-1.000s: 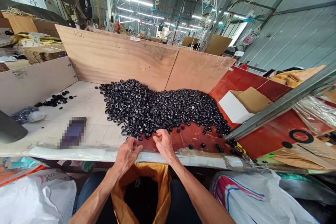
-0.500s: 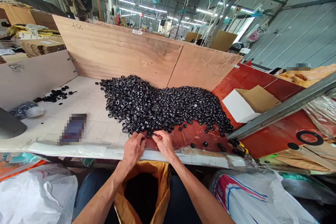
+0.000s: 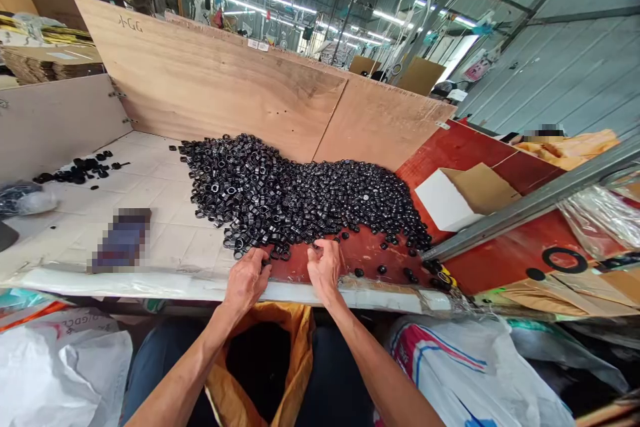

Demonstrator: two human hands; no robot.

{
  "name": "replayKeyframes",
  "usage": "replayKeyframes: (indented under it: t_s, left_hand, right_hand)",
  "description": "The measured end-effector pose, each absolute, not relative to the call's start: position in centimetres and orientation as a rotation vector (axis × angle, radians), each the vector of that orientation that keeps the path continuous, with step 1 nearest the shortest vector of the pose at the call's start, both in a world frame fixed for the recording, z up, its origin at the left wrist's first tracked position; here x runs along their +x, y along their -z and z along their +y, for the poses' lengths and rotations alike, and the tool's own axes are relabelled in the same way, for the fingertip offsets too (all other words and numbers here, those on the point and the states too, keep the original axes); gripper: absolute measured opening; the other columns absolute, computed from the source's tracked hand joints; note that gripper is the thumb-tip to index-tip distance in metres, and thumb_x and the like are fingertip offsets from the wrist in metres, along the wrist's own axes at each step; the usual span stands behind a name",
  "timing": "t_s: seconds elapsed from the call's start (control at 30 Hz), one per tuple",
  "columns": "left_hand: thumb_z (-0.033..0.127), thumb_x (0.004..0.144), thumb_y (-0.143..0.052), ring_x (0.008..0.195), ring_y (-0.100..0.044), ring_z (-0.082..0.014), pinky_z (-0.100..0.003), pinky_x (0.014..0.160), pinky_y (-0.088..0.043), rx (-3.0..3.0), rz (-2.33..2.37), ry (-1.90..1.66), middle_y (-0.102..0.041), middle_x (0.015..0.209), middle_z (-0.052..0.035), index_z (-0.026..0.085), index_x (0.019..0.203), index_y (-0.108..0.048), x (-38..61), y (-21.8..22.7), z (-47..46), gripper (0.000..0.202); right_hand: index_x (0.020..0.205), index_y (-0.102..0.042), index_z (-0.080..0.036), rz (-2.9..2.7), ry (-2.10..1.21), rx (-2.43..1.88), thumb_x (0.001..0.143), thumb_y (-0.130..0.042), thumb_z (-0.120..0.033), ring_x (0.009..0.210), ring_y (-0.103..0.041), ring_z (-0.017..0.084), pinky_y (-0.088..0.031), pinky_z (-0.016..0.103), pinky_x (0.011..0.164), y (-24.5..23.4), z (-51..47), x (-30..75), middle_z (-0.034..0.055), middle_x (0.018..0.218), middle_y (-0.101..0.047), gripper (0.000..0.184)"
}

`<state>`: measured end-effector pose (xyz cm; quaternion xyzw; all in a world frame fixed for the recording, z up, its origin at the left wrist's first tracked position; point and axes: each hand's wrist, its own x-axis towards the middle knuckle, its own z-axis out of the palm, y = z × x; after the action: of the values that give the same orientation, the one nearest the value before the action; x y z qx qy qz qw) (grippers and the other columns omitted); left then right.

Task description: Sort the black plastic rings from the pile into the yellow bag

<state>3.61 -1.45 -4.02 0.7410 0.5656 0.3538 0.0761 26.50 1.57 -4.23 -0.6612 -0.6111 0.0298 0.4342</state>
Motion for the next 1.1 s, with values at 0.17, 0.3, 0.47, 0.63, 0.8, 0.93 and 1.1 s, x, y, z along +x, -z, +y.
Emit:
replayKeyframes:
  t_s: [0.17,0.3,0.47,0.63,0.8,0.93,1.1]
  left_hand:
    - [0.014,0.088,-0.064,0.082,-0.073,-0.0244,-0.034,0.077,-0.055,2.204,1.624,-1.107,-0.072,0.087,-0.003,0.022,0.11,-0.06,3.3,4.5,-1.4,0.024]
    - [0.017,0.088,-0.063,0.08,-0.073,-0.0227,-0.034,0.077,-0.056,2.135,1.564,-1.141,-0.073,0.088,-0.002,0.023,0.111,-0.06,3.1,3.8,-1.7,0.024]
    - [0.02,0.091,-0.061,0.073,-0.071,-0.018,-0.032,0.074,-0.057,1.981,1.429,-1.124,-0.076,0.094,-0.0001,0.024,0.113,-0.059,3.0,3.0,-2.0,0.023]
    - [0.021,0.09,-0.063,0.075,-0.071,-0.0167,-0.031,0.074,-0.059,1.885,1.383,-1.144,-0.075,0.095,-0.0003,0.024,0.119,-0.06,3.0,3.2,-2.1,0.029]
    - [0.018,0.089,-0.063,0.077,-0.072,-0.0164,-0.033,0.078,-0.062,1.888,1.337,-1.167,-0.075,0.104,-0.0032,0.024,0.127,-0.063,2.9,3.1,-2.2,0.037]
    - [0.016,0.09,-0.061,0.092,-0.075,-0.0185,-0.035,0.085,-0.064,1.849,1.24,-1.227,-0.072,0.122,-0.0069,0.025,0.126,-0.067,2.7,2.6,-2.0,0.037]
    - [0.016,0.088,-0.062,0.097,-0.075,-0.0182,-0.031,0.084,-0.065,1.637,1.128,-1.265,-0.073,0.113,-0.0053,0.022,0.109,-0.07,2.5,1.9,-2.1,0.024]
  right_hand:
    - [0.108,-0.068,-0.019,-1.706,-0.056,-1.72,0.086,-0.062,-0.023,0.089,-0.063,0.027,-0.05,0.037,0.08,4.4,3.4,28.3,0.0117,0.104,-0.066,0.022]
    - [0.101,-0.067,-0.019,-1.761,-0.115,-1.648,0.086,-0.061,-0.021,0.088,-0.063,0.026,-0.05,0.035,0.079,4.7,3.6,27.5,0.0097,0.097,-0.066,0.016]
    - [0.103,-0.069,-0.019,-1.74,-0.251,-1.536,0.088,-0.063,-0.026,0.079,-0.064,0.022,-0.053,0.035,0.078,4.1,2.4,26.8,0.008,0.097,-0.07,0.018]
    - [0.1,-0.073,-0.022,-1.544,-0.814,-1.308,0.089,-0.068,-0.039,0.075,-0.067,0.02,-0.054,0.03,0.067,3.0,0.7,25.4,0.0047,0.09,-0.073,0.021]
    - [0.089,-0.073,-0.021,-1.34,-1.182,-1.228,0.081,-0.08,-0.045,0.072,-0.07,0.02,-0.056,0.03,0.067,1.9,-0.5,23.2,0.0035,0.084,-0.076,0.026]
    - [0.086,-0.072,-0.022,-1.156,-1.349,-1.116,0.077,-0.084,-0.047,0.077,-0.076,0.021,-0.06,0.034,0.072,1.3,-0.9,21.8,0.0059,0.099,-0.079,0.029]
    - [0.092,-0.075,-0.023,-1.204,-1.306,-1.084,0.078,-0.086,-0.041,0.091,-0.077,0.023,-0.061,0.037,0.088,1.5,-0.9,21.1,0.0057,0.103,-0.081,0.025]
